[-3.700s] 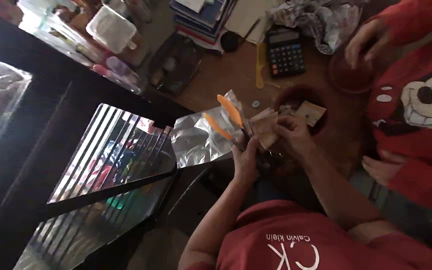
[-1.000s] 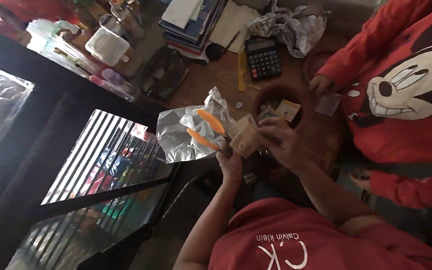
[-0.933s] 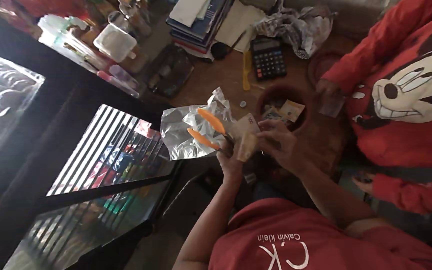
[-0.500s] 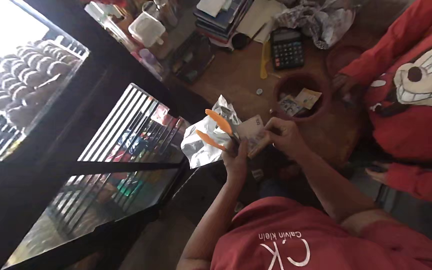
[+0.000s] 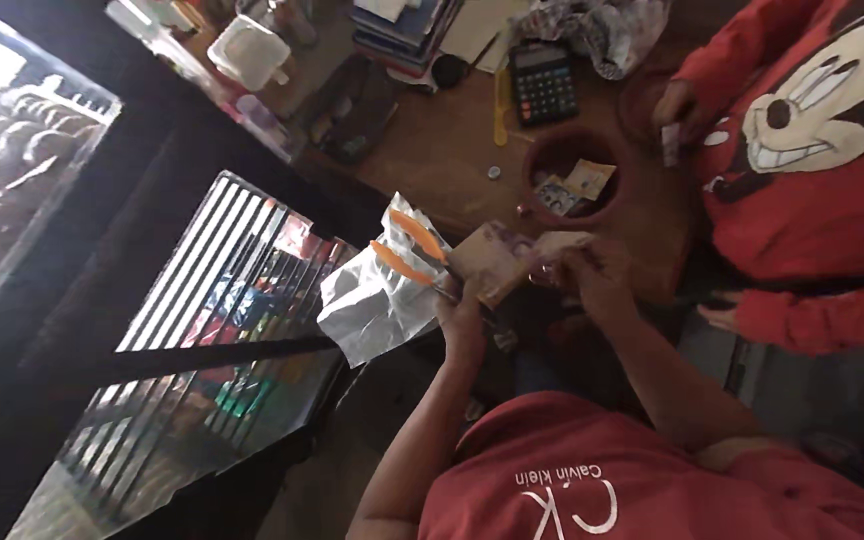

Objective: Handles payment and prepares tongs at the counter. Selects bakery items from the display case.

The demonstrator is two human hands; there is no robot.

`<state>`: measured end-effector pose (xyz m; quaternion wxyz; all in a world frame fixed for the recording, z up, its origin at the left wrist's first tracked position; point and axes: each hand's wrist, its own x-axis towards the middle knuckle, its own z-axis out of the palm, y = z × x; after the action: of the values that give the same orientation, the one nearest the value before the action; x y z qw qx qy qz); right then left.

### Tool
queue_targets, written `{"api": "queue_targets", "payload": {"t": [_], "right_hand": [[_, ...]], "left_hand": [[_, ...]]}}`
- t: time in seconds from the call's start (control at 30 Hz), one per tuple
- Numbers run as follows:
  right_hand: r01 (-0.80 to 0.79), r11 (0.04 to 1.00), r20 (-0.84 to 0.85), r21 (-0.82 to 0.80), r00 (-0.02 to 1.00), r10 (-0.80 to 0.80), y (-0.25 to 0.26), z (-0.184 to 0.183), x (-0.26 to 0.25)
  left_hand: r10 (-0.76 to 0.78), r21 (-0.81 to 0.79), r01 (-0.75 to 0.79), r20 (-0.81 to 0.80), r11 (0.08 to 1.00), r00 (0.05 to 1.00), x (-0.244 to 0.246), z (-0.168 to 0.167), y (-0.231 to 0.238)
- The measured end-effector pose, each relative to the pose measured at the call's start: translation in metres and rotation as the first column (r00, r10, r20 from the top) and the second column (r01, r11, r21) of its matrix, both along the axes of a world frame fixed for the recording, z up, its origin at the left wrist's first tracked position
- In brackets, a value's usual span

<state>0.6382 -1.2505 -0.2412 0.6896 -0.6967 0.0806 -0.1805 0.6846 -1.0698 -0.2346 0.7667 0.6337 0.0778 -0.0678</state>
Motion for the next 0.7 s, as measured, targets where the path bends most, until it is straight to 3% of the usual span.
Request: {"api": "queue_targets", "payload": {"t": [0.07, 0.17, 0.27, 0.33, 0.43, 0.53, 0.63, 0.7], "right_hand": [[0.166, 0.984, -0.066, 0.068, 0.985, -0.162, -0.026, 0.004, -0.006], [0.443, 0.892, -0.027, 0.090, 0.896, -0.443, -0.082, -0.015, -0.005], [0.652, 0.758, -0.007, 0.016, 0.758, -0.652, -0.135, -0.050, -0.001], [0.715, 0.693, -0.095, -0.092, 0.687, -0.721, -0.157, -0.068, 0.004], [0.647, 0.698, -0.310, -0.309, 0.625, -0.716, -0.178, -0.082, 0.019], [0.460, 0.719, -0.457, -0.521, 0.561, -0.690, -0.188, -0.078, 0.032], [0.351, 0.678, -0.433, -0.645, 0.563, -0.704, -0.189, -0.072, 0.032], [0.338, 0.642, -0.366, -0.688, 0.602, -0.710, -0.190, -0.070, 0.030]], "left_hand": [[-0.033, 0.021, 0.034, -0.005, 0.999, 0.999, 0.012, -0.003, -0.015], [-0.149, 0.045, 0.148, 0.004, 0.988, 0.989, 0.035, -0.010, -0.041], [-0.269, 0.093, 0.267, 0.011, 0.959, 0.963, 0.060, -0.013, -0.073], [-0.292, 0.103, 0.290, 0.007, 0.952, 0.956, 0.080, -0.015, -0.101], [-0.381, 0.209, 0.395, -0.105, 0.895, 0.919, 0.105, -0.016, -0.138], [-0.480, 0.375, 0.552, -0.274, 0.745, 0.833, 0.128, -0.020, -0.163], [-0.542, 0.431, 0.674, -0.401, 0.599, 0.738, 0.141, -0.015, -0.175], [-0.555, 0.421, 0.691, -0.412, 0.588, 0.723, 0.145, -0.011, -0.176]]}}
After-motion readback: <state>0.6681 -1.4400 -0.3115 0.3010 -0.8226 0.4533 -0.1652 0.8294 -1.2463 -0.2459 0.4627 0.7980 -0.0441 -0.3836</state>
